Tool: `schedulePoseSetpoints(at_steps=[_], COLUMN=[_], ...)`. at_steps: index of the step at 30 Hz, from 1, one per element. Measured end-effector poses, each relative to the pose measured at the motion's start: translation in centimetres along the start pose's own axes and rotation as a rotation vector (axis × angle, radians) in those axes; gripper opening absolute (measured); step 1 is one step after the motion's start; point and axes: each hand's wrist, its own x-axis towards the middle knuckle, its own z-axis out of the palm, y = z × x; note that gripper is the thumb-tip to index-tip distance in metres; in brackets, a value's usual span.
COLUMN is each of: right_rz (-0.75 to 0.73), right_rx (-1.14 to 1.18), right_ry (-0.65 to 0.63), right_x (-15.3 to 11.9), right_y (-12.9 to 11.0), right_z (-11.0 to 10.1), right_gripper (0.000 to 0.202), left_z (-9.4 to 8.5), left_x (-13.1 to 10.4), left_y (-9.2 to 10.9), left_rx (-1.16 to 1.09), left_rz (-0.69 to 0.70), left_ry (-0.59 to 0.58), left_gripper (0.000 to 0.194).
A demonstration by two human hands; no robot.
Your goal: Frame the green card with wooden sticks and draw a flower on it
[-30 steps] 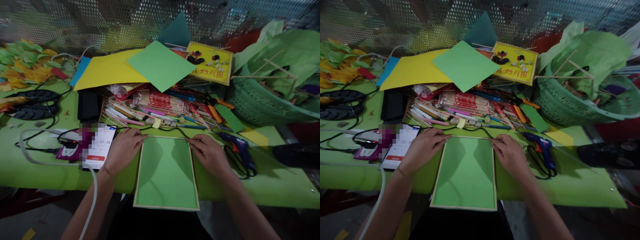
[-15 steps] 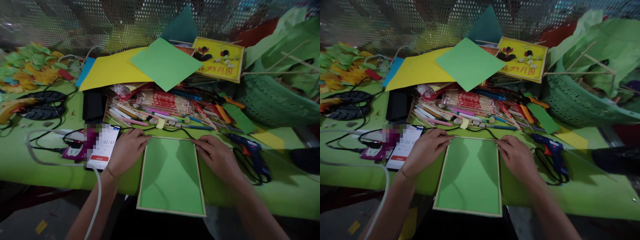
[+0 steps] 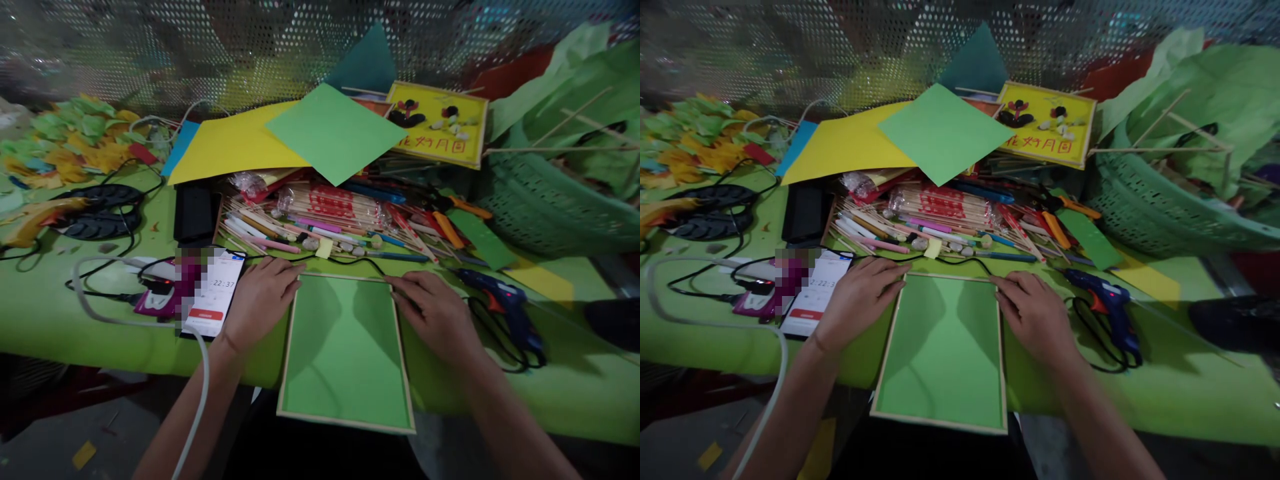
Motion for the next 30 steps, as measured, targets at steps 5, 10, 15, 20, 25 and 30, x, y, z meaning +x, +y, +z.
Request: schedulePoseSetpoints(at_steps=[5,10,15,20,25,30], right_rz=[-0.007,-0.060,-0.101,-0.100,-0.098,-0.084], right_rx=[0.000,-0.052,-0.072,-0.076,-0.078,-0.082], right_ry=[-0.015,-0.074,-0.132,-0.162,-0.175,-0.185], right_x=[0.3,0.6,1.0,1.1,1.1,1.1], right_y=[-0.6,-1.3,-2.0,-2.1,-2.2,-2.4], right_z=[-0.3,0.1,0.4,0.5,0.5,0.5], right_gripper=[0.037,0.039,0.039,0.039,0.039,0.041], left_z=[0.2,0.1,0.1,0.3,0.4,0.4], left_x=[0.0,0.1,0.3,0.3,0.3,0.4], left_y=[0.2,1.4,2.2,2.2,2.2,2.2], left_rx=[-0.020,-0.017,0.017,0.049,0.043,0.048], left_rz=[0.062,0.128,0.152,0.161,0.152,0.143], left_ry=[0.081,0.013,-0.056,-0.087,-0.092,-0.110], left_gripper=[0.032,0.031,0.030,0.033,0.034,0.035])
